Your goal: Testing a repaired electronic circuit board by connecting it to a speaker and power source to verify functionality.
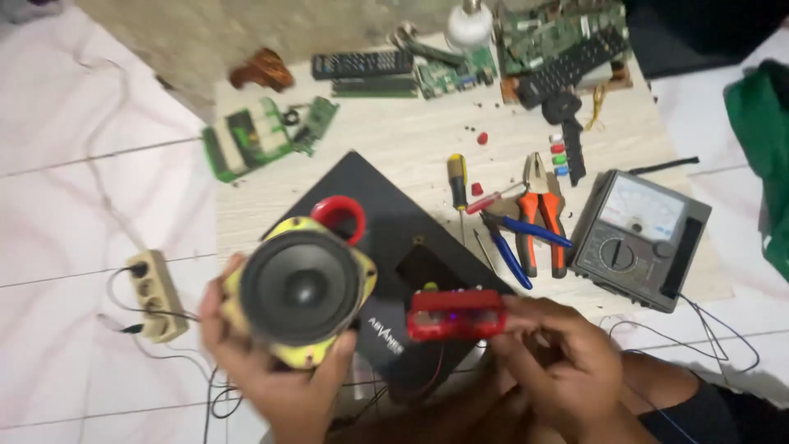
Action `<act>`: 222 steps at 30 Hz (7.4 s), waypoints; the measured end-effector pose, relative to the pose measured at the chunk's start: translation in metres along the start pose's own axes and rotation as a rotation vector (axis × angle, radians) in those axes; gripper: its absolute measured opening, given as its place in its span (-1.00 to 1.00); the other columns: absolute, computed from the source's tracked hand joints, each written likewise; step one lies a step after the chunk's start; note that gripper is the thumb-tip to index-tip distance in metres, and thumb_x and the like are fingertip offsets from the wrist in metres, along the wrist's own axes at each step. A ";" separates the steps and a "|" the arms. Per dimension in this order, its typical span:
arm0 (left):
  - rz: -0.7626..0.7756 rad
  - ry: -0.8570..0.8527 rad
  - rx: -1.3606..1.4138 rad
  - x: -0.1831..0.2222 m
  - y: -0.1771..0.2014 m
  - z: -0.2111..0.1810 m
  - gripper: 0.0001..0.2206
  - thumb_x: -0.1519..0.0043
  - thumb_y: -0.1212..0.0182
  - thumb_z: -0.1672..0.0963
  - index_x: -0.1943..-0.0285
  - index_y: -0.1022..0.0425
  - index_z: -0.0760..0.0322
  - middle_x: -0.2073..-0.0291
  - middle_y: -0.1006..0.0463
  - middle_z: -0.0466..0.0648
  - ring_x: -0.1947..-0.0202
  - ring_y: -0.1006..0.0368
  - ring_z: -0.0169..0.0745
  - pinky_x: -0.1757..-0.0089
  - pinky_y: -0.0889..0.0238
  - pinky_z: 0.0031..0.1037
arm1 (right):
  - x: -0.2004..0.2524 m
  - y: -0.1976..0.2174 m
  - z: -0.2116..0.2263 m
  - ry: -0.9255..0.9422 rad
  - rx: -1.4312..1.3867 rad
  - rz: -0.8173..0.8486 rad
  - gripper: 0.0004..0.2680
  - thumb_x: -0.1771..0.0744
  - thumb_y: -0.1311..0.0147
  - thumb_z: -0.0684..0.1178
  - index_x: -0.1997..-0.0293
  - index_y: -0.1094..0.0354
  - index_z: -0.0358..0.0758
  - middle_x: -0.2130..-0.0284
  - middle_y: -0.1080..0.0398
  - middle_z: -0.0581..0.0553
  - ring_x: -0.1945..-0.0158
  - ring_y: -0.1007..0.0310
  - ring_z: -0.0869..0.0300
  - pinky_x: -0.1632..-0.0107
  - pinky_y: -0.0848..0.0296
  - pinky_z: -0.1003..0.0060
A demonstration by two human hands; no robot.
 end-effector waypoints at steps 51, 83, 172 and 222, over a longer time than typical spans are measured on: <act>0.088 0.222 -0.072 0.036 -0.037 -0.062 -0.81 -0.09 -0.22 0.27 0.14 -0.62 0.39 0.43 -0.67 -0.09 0.44 -0.47 -0.44 0.36 -0.32 -0.65 | -0.024 -0.008 0.037 0.293 -0.164 0.167 -0.68 -0.27 -0.19 -0.24 -0.15 -0.42 -0.43 0.43 -0.53 -0.05 0.51 -0.32 0.40 0.45 -0.33 0.54; 0.075 0.278 -0.015 0.039 -0.034 -0.061 -0.79 -0.17 -0.27 0.23 0.02 -0.59 0.36 0.44 -0.57 -0.13 0.46 -0.33 -0.44 0.34 -0.27 -0.63 | -0.037 -0.001 0.045 0.498 -0.038 0.193 -0.63 -0.22 -0.28 -0.24 -0.15 -0.43 -0.37 0.39 -0.48 -0.02 0.47 -0.31 0.38 0.41 -0.37 0.56; 0.107 -0.060 -0.167 0.014 -0.052 -0.088 -0.74 -0.34 -0.15 0.25 -0.20 -0.53 0.44 0.18 -0.60 0.22 0.07 -0.58 0.18 0.08 -0.45 -0.15 | -0.085 -0.003 0.026 0.020 -0.286 0.311 -0.86 -0.35 -0.23 -0.12 0.04 -0.57 -0.30 0.68 -0.29 -0.01 0.54 -0.18 0.42 0.43 -0.23 0.51; -0.255 0.626 -0.473 0.103 0.201 0.041 -0.77 -0.22 -0.20 0.11 0.02 -0.64 0.27 0.35 -0.66 -0.06 0.44 -0.44 -0.32 0.31 -0.37 -0.49 | -0.055 0.034 -0.047 0.015 0.082 0.139 -0.87 -0.63 0.08 -0.10 -0.22 -0.34 -0.36 0.22 -0.31 -0.10 0.30 -0.16 0.27 0.22 -0.22 0.40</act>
Point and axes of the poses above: each hand's wrist, its own x-axis away from the middle knuckle, its own y-axis out of the back of the hand, z = x × y, the point moved 1 cm from there along -x, towards the middle knuckle
